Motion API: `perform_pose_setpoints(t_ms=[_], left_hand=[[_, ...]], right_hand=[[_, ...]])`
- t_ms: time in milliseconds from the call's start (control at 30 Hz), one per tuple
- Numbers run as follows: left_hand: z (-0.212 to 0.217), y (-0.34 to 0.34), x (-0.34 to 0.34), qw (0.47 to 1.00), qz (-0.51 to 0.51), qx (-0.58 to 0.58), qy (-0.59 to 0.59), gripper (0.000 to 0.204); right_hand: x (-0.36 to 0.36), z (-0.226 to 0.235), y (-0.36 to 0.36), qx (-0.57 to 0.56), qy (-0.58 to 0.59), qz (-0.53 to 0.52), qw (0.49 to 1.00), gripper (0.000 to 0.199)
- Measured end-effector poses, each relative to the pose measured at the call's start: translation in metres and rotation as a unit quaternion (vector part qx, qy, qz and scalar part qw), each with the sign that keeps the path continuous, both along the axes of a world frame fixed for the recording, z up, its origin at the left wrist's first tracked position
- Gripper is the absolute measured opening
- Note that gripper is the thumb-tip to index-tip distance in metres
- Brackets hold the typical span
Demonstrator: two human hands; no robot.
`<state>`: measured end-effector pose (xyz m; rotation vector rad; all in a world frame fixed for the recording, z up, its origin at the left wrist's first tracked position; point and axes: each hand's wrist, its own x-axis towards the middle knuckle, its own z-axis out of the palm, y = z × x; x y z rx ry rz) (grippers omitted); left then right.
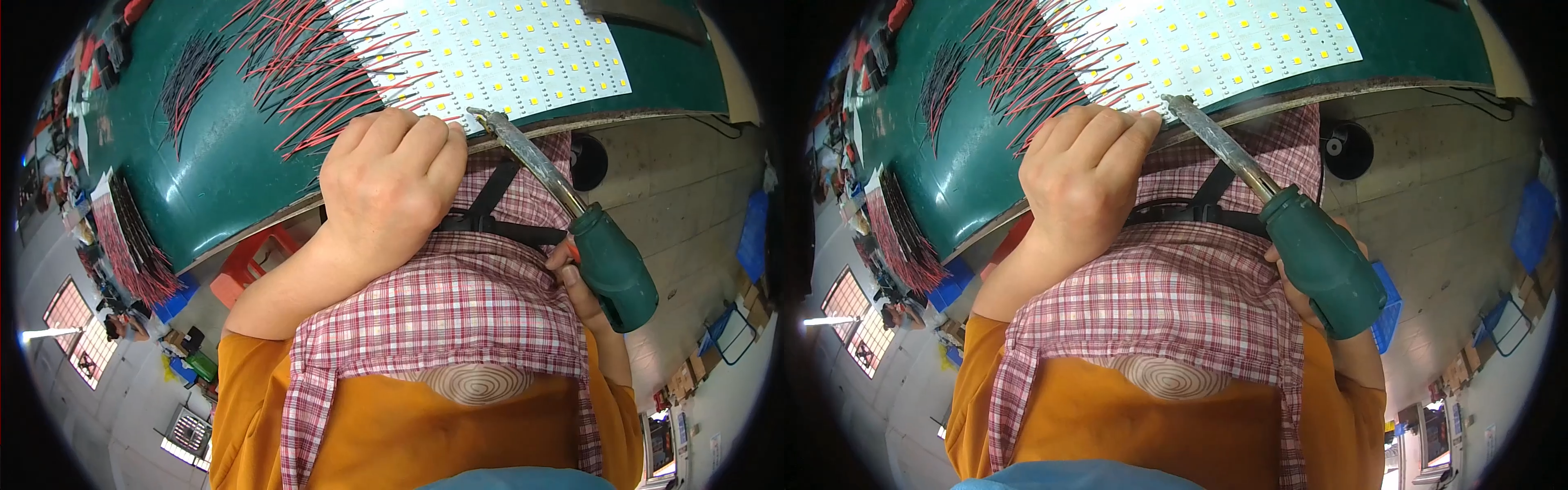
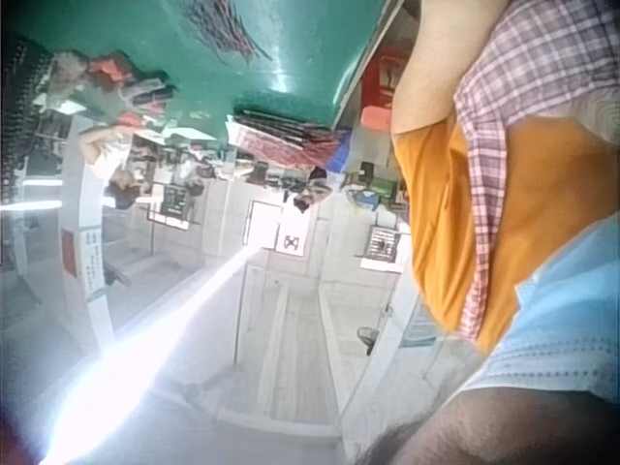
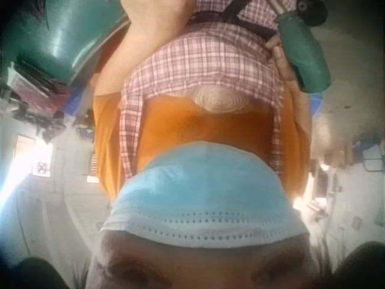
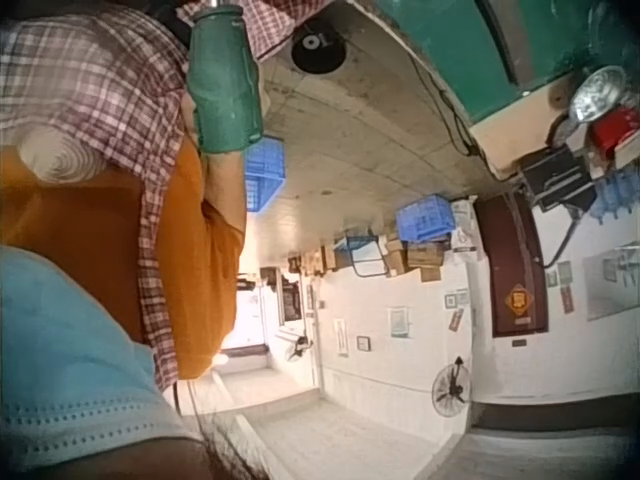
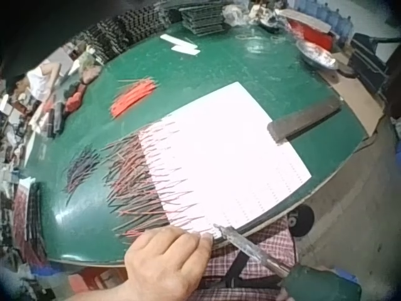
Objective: Soldering red and black wires to an LED panel at a factory workstation.
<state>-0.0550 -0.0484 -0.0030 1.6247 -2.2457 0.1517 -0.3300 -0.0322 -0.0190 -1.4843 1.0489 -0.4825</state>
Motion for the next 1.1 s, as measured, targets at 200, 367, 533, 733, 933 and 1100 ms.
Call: perform_pose_setpoints(t_ms=[200, 367, 533, 733, 933, 1100], left_hand=[[-0.001, 0.0, 0.006, 0.996, 0.012, 0.021, 0.09, 0.022], [-0.006, -0.004, 0.013, 0.994, 0.026, 0.0, 0.104, 0.022], [-0.01, -0.008, 0.01, 0.997, 0.022, -0.025, 0.069, 0.021], [-0.008, -0.008, 0.011, 0.999, 0.019, -0.016, 0.044, 0.019], [-0.007, -0.009, 0.008, 0.999, 0.023, -0.009, 0.039, 0.02], [-0.007, -0.005, 0.008, 0.999, 0.033, -0.009, 0.039, 0.019]], right_hand=[[0.0, 0.0, -0.003, 0.016, -0.027, 0.005, 1.0, 0.024], [0.008, 0.003, -0.003, 0.029, -0.052, -0.034, 0.998, 0.022], [0.008, -0.001, -0.005, -0.053, 0.02, 0.021, 0.998, 0.023], [-0.002, 0.0, -0.007, -0.066, 0.121, 0.127, 0.982, 0.017], [0.008, 0.011, -0.008, 0.07, -0.032, -0.036, 0.996, 0.012], [0.011, 0.008, -0.008, 0.037, -0.01, -0.01, 0.999, 0.013]])
